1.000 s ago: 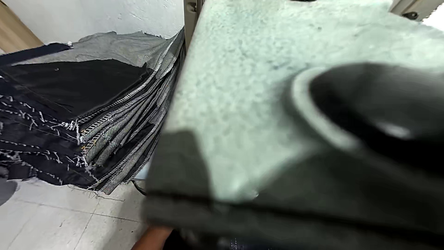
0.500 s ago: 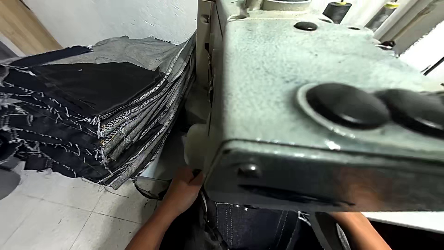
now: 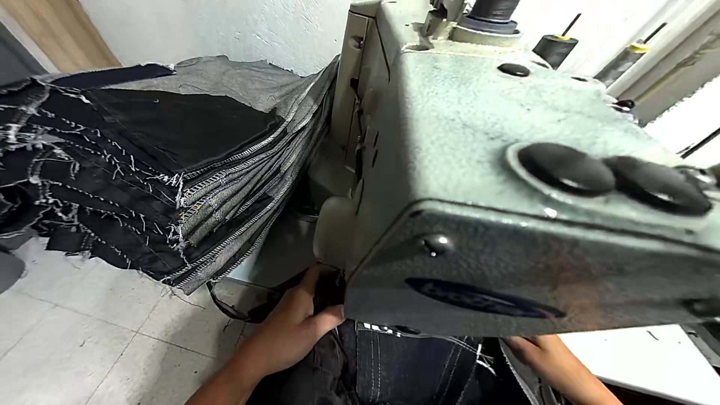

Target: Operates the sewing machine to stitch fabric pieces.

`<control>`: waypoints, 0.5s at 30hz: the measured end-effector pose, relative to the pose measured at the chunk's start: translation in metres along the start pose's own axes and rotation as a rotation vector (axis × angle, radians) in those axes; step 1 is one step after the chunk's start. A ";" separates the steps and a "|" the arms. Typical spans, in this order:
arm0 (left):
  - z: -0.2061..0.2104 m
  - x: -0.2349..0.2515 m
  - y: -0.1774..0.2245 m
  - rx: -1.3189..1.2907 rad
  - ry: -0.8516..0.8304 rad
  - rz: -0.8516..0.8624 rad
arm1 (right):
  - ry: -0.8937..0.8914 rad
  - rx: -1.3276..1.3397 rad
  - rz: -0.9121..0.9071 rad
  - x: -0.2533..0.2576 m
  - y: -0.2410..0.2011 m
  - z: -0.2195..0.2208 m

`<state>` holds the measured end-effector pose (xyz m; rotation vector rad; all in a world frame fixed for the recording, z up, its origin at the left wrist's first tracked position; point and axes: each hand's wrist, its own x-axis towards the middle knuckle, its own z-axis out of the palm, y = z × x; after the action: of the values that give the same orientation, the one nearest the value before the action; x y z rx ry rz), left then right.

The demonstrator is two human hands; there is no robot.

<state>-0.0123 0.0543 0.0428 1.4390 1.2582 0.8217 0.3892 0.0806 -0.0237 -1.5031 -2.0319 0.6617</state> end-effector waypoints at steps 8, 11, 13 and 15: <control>0.021 0.003 -0.005 -0.268 0.136 0.041 | 0.104 0.472 0.149 0.006 -0.011 0.006; 0.007 -0.007 -0.021 -0.191 0.271 0.088 | 0.094 0.453 0.076 0.013 -0.033 0.012; -0.025 -0.017 -0.042 -0.093 0.363 0.100 | 0.091 0.237 -0.037 0.023 -0.057 0.026; -0.054 -0.026 -0.065 0.027 0.454 0.096 | 0.223 -0.033 -0.210 0.036 -0.068 0.054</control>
<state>-0.0869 0.0388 -0.0026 1.3868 1.5470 1.2504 0.2967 0.0928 -0.0150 -1.2939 -1.9992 0.3618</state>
